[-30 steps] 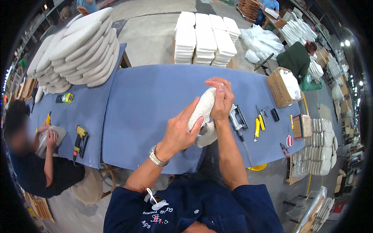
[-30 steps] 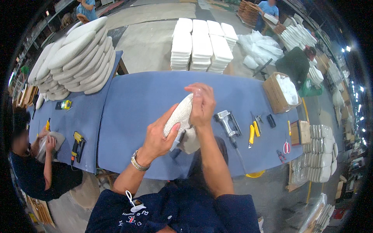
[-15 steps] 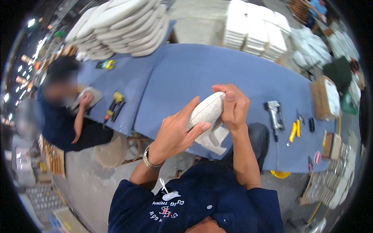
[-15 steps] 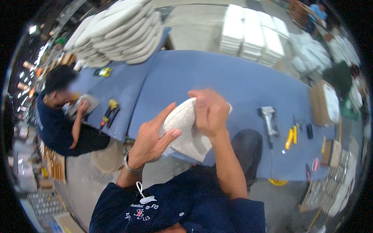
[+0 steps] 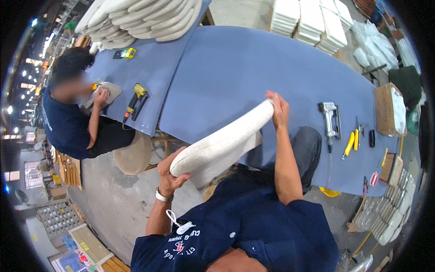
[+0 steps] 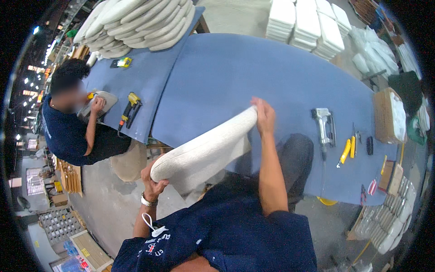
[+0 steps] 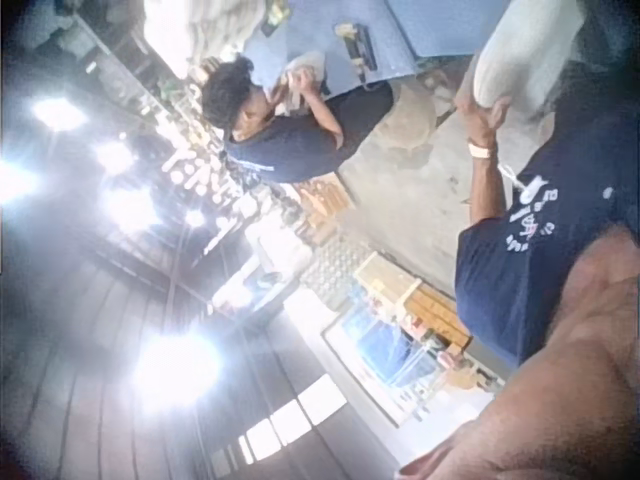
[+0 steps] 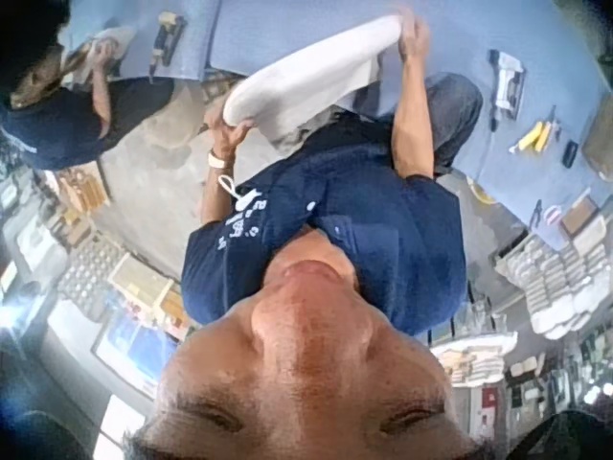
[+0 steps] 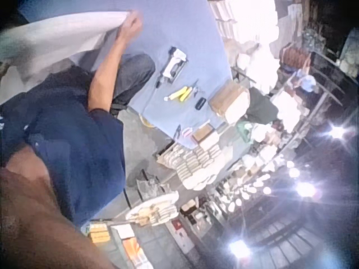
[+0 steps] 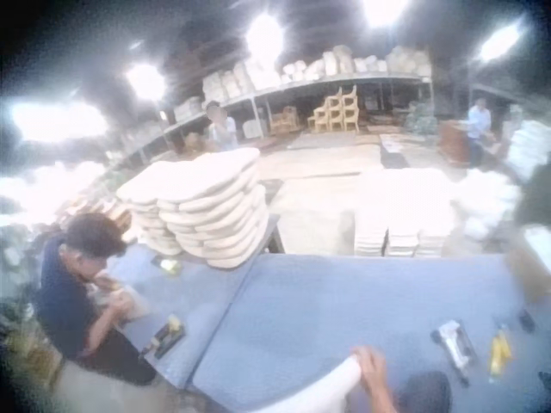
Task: The person assembles white cushion covers by inserting foam inserts, folding edges, and securing seams with a staple gun and utility knife. They repeatedly handle cushion covers and foam, trim excess material, and place finished cushions on a nearby stack.
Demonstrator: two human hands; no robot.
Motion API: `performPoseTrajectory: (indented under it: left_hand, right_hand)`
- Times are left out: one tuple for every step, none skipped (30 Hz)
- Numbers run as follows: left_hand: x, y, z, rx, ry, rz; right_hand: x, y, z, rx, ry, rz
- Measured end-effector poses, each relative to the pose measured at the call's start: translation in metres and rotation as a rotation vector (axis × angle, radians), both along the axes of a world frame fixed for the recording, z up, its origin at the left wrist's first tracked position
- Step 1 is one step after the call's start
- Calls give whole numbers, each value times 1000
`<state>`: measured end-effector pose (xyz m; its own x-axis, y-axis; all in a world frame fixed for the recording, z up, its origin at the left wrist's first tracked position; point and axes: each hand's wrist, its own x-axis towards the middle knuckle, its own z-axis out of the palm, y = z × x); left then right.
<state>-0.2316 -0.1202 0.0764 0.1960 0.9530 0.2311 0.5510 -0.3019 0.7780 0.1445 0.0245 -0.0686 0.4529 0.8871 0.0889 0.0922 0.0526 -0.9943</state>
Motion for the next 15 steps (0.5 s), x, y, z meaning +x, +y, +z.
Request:
performPoseTrajectory:
  left_hand:
    - [-1, -8, -9, 6, -30, -2]
    - [3, -14, -13, 9, -47, -8]
    - [5, -19, -15, 20, -57, -4]
    - [5, -20, -17, 44, -63, 14]
    - [6, -25, -19, 46, -128, 11]
    - [8, -25, -25, 33, -169, 12]
    - [13, -20, -30, 32, -201, 9]
    - [18, -19, -33, 21, -234, 6]
    - [22, -13, -35, -33, -234, -27]
    - [31, -5, -37, -89, -149, -34]
    - [40, 4, -38, -142, -58, -43]
    - [51, 13, -41, -194, 32, -54]
    - [57, 19, -52, -169, 254, -87]
    - [73, 25, -58, -211, 356, -133]
    - [95, 34, -61, -242, 462, -180]
  right_hand:
    - [8, 4, -20, -48, 164, 9]
    - [18, 11, -42, -90, 332, 14]
    - [25, 14, -52, -124, 507, 29]
    - [30, 19, -42, -73, 532, 39]
    - [34, 23, -23, -30, 562, 61]
    - [37, 19, -5, -12, 582, 69]
    - [45, 19, 16, -5, 537, 74]
    - [58, 19, 39, -7, 490, 75]
    - [72, 22, 53, 3, 433, 69]
    - [84, 26, 53, 60, 266, 22]
    - [90, 31, 46, 116, 102, -25]
    - [96, 31, 39, 168, -65, -71]
    - [94, 30, 30, 53, -71, -11]
    - [91, 24, 13, 49, -166, -31]
    - [86, 21, -4, 53, -257, -55]
